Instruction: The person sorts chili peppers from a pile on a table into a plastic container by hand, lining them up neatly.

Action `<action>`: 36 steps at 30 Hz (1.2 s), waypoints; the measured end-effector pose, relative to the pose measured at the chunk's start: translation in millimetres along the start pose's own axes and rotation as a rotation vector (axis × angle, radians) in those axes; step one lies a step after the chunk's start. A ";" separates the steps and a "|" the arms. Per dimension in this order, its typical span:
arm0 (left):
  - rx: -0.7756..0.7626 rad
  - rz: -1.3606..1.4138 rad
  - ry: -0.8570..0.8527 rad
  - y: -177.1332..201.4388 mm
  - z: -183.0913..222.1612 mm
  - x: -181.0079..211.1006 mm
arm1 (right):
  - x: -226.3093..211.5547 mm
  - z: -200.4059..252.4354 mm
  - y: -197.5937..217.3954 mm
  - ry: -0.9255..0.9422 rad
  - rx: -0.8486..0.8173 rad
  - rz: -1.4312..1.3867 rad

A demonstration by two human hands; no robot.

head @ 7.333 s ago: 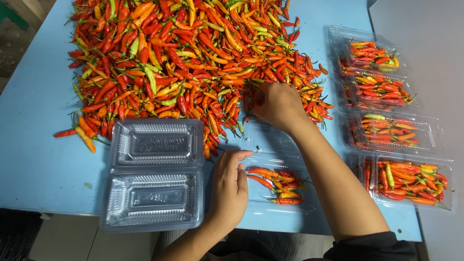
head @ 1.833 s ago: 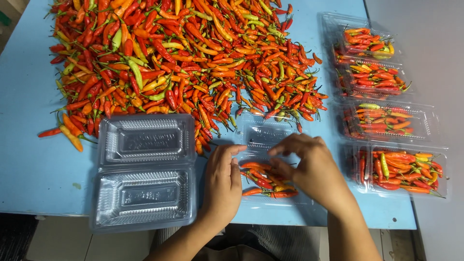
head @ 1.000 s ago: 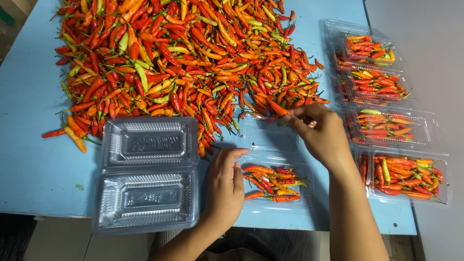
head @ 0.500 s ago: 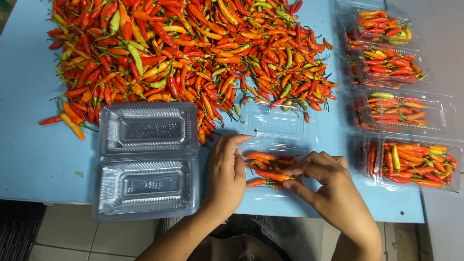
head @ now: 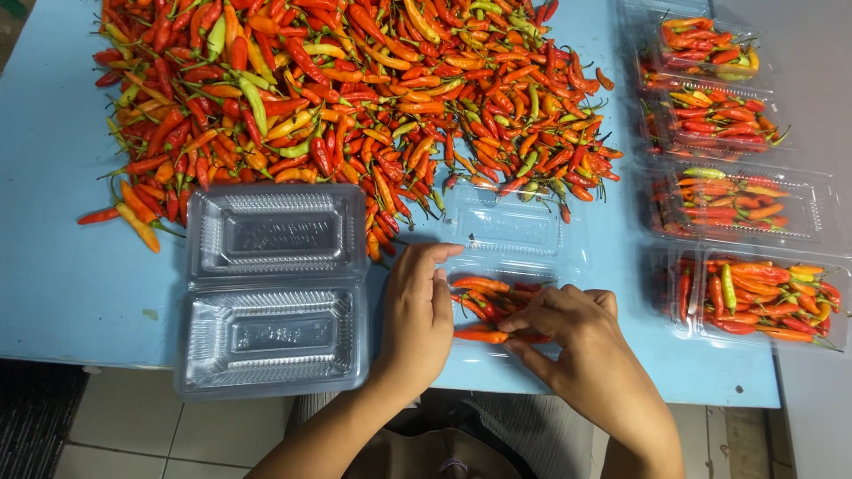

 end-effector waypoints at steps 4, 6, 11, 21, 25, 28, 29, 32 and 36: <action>-0.015 0.013 0.042 -0.2 -0.2 -1.4 | -5.8 -2.5 1.1 -0.006 -0.018 -0.008; 0.002 0.011 0.012 -0.2 0.1 -0.9 | -6.5 -3.4 3.7 -0.008 0.004 -0.007; 0.000 0.005 0.031 -1.7 -0.1 -3.3 | 0.2 -3.0 -0.8 -0.030 -0.014 0.000; 0.080 0.199 0.223 -2.8 -9.2 -7.9 | -21.6 -33.2 17.5 0.041 0.071 0.001; 0.140 0.320 0.342 -5.8 -8.8 -20.5 | -34.7 -56.1 19.1 0.081 0.038 0.030; 0.150 0.212 0.220 -4.8 -6.4 -19.1 | -44.8 -75.6 17.8 0.133 0.050 0.048; 0.140 0.184 0.185 -4.3 -5.4 -17.0 | -50.0 -83.4 17.2 0.158 0.042 0.063; 0.132 0.136 0.131 -0.6 -3.6 -8.6 | -55.4 -106.9 12.3 0.197 0.054 0.141; 0.106 -0.177 -0.128 7.7 -0.8 17.1 | -49.2 -135.1 1.2 0.244 0.136 0.295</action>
Point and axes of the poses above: each hand's wrist, its own z-axis away from the middle knuckle, its own y-axis out of the back of the hand, x = y × z, the point moved 6 cm from there along -z, towards the middle knuckle, and after that the axes turned 10 degrees about x, right-handed, at the moved point
